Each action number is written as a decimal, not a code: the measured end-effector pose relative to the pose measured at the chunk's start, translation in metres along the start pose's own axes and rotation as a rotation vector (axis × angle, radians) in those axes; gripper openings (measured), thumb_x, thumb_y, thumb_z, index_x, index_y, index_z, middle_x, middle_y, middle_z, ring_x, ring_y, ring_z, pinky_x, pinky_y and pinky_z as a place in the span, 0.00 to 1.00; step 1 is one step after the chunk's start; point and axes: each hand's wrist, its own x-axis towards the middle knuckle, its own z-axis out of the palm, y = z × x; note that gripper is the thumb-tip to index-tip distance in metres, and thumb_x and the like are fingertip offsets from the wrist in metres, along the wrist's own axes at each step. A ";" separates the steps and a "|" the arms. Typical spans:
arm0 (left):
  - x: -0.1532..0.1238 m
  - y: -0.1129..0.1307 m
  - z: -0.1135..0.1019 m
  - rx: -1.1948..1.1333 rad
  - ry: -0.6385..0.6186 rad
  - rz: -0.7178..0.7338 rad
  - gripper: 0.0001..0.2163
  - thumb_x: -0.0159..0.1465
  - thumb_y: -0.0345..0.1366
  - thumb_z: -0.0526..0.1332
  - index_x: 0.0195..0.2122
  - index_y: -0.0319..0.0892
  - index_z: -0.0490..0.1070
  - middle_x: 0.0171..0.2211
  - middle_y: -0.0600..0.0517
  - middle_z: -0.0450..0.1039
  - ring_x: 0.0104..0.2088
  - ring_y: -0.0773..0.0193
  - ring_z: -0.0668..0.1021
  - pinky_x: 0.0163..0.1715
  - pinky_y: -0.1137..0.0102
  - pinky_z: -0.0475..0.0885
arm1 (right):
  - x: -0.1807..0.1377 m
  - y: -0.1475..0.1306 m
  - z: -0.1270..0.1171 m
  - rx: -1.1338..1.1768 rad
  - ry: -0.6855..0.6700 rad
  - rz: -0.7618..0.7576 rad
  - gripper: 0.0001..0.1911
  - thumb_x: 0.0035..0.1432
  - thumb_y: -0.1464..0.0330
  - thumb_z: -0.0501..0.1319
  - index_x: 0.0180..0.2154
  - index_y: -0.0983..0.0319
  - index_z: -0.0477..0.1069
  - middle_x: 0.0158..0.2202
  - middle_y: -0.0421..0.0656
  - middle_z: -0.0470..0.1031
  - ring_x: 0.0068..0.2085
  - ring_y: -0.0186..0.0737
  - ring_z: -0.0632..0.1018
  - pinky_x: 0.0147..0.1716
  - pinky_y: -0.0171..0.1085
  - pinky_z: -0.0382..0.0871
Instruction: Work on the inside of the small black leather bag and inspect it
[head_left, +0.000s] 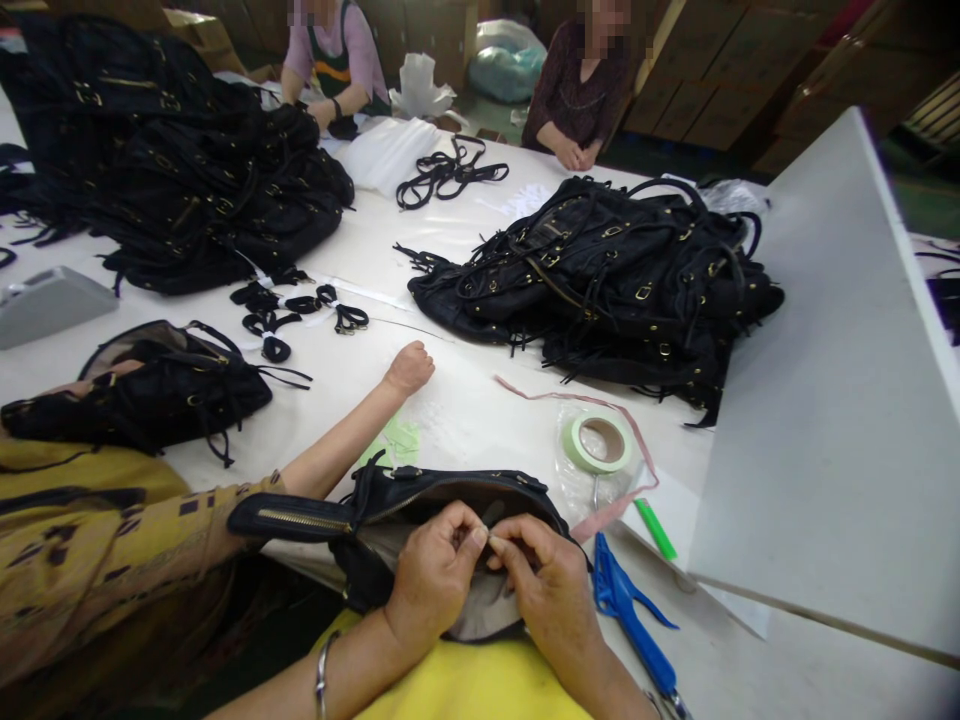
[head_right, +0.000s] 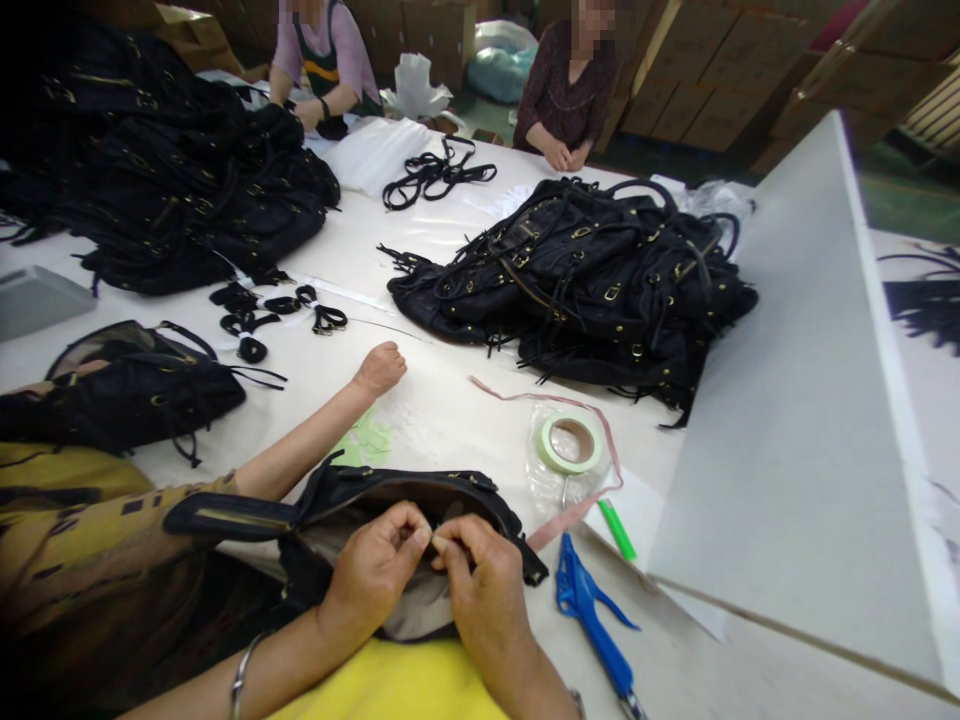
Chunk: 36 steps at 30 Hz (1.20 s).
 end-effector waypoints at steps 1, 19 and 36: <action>0.000 -0.001 0.000 -0.019 -0.003 -0.010 0.15 0.65 0.48 0.52 0.30 0.42 0.67 0.25 0.55 0.66 0.27 0.66 0.69 0.30 0.72 0.60 | 0.000 0.001 0.000 0.010 0.000 0.016 0.08 0.62 0.71 0.56 0.31 0.60 0.72 0.25 0.39 0.72 0.26 0.35 0.73 0.24 0.30 0.64; 0.002 -0.012 0.000 -0.150 -0.010 -0.031 0.15 0.66 0.47 0.55 0.32 0.41 0.68 0.24 0.54 0.68 0.24 0.68 0.69 0.23 0.76 0.61 | -0.001 0.005 -0.001 0.077 -0.027 0.067 0.05 0.61 0.71 0.58 0.34 0.61 0.73 0.30 0.40 0.73 0.30 0.37 0.76 0.28 0.31 0.70; 0.003 -0.008 0.000 -0.114 -0.010 -0.012 0.16 0.66 0.48 0.54 0.31 0.41 0.68 0.21 0.56 0.65 0.21 0.69 0.66 0.23 0.74 0.59 | -0.003 0.011 -0.001 0.113 -0.009 -0.057 0.09 0.66 0.72 0.55 0.39 0.62 0.75 0.33 0.43 0.73 0.28 0.35 0.75 0.24 0.30 0.72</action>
